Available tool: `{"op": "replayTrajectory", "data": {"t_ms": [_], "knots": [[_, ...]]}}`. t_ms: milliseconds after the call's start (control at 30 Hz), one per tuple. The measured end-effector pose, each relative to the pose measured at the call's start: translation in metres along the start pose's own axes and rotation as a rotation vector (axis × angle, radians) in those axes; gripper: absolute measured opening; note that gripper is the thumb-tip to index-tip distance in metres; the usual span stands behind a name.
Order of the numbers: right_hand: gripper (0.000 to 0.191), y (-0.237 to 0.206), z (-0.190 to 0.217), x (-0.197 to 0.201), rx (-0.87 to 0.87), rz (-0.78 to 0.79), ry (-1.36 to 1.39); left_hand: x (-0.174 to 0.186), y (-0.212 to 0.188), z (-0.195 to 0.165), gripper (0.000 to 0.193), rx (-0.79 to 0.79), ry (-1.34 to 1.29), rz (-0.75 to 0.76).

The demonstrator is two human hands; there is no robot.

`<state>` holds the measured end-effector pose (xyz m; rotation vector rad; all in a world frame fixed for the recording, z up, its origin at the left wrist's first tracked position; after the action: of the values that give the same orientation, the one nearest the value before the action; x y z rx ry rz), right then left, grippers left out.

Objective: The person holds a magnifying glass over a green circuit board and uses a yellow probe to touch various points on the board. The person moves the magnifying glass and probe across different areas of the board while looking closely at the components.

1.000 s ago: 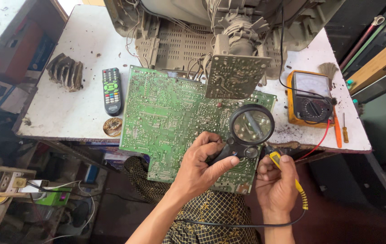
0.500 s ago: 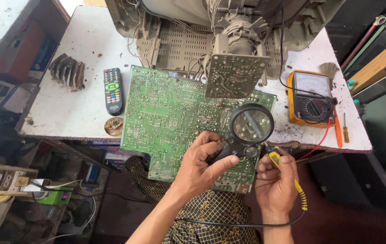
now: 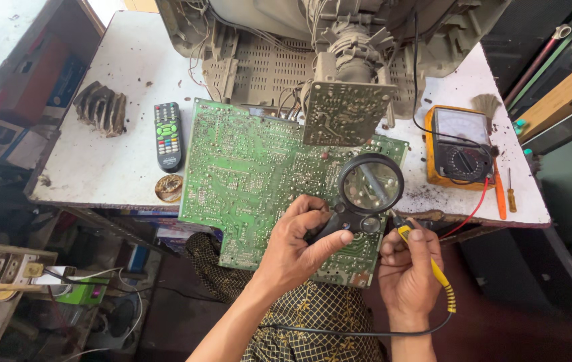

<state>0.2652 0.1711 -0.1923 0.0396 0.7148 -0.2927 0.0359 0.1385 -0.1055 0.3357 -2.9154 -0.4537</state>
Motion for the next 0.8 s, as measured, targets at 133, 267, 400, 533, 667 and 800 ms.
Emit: {"op": "replayTrajectory", "data": {"t_ms": [133, 267, 400, 533, 667, 800], "knots": [[0.017, 0.002, 0.004, 0.001, 0.023, -0.039, -0.034, 0.001, -0.001, 0.000, 0.041, -0.016, -0.004, -0.003], [0.017, 0.008, 0.008, 0.001, 0.030, -0.035, -0.031, 0.000, -0.001, 0.002, 0.041, -0.003, -0.018, 0.005], [0.018, 0.013, 0.009, 0.003, 0.019, -0.050, -0.056, -0.001, 0.000, 0.004, 0.041, 0.004, -0.020, 0.008], [0.016, 0.018, 0.009, 0.001, 0.020, -0.020, -0.054, -0.001, 0.000, 0.004, 0.042, -0.001, -0.006, 0.007], [0.015, 0.022, 0.011, 0.002, 0.016, -0.005, -0.067, 0.000, 0.001, 0.005, 0.042, 0.008, -0.008, 0.010], [0.016, 0.024, 0.012, 0.001, 0.018, 0.018, -0.052, -0.001, 0.001, 0.005, 0.042, 0.009, -0.002, 0.008]]}}
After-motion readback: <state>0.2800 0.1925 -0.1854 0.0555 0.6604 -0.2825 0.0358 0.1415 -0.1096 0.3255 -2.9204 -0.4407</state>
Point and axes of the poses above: each hand's wrist, its own y-axis towards the middle knuckle, its own x-axis out of the back of the hand, z = x × y, the point moved 6 cm from there along y, towards the middle knuckle, and after that the axes turned 7 degrees about -z, right-handed, at the moved point
